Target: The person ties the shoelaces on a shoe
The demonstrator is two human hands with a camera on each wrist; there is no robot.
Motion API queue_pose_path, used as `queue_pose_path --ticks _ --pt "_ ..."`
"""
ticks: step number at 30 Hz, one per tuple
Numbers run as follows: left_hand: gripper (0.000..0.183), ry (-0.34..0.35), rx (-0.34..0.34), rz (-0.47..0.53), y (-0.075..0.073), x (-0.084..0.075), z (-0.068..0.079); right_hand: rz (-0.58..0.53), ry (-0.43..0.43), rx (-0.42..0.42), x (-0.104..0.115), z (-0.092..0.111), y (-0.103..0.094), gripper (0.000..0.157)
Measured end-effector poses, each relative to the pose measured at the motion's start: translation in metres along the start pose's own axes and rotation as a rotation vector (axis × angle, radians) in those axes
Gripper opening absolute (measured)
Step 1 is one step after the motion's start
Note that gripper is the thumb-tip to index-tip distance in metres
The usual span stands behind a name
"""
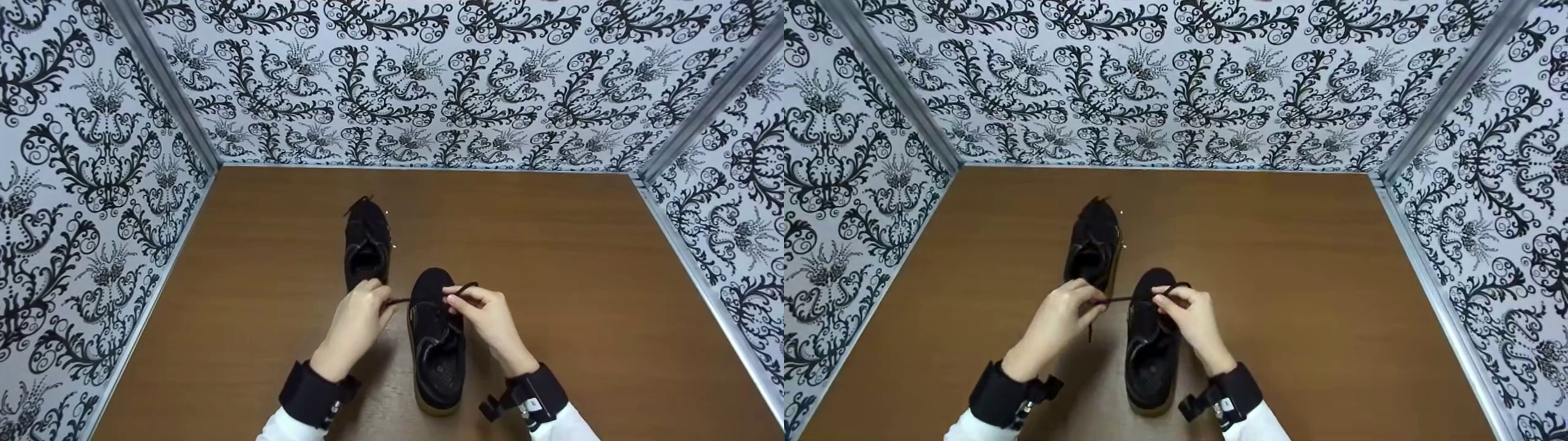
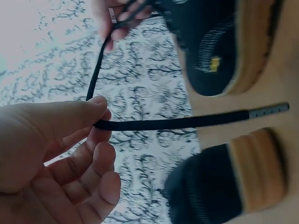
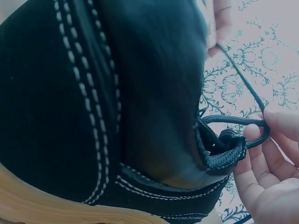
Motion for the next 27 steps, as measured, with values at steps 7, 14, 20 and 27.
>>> queue_pose_path --ticks 7,14,20,27 --pt "0.016 -0.065 0.015 0.024 0.032 0.020 0.015 0.011 0.008 -0.018 -0.003 -0.002 0.000 0.019" --pt "0.008 -0.160 0.044 0.151 0.054 0.039 0.027 0.010 0.023 -0.024 -0.004 -0.003 -0.001 0.016" --pt "0.009 -0.195 0.044 0.194 0.060 0.045 0.038 0.008 0.039 -0.012 -0.006 -0.004 -0.001 0.017" --pt "0.015 -0.275 0.108 0.223 0.079 0.048 0.046 0.043 0.046 0.026 -0.004 -0.003 0.003 0.021"
Point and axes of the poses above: each hand's wrist, its own z-axis away from the middle knuckle, its own y-axis out of the palm, x = y × z, the point moved 8 cm from there along -z, towards the middle knuckle, and after that the axes turned 1 degree about y, right-handed, at the moved point
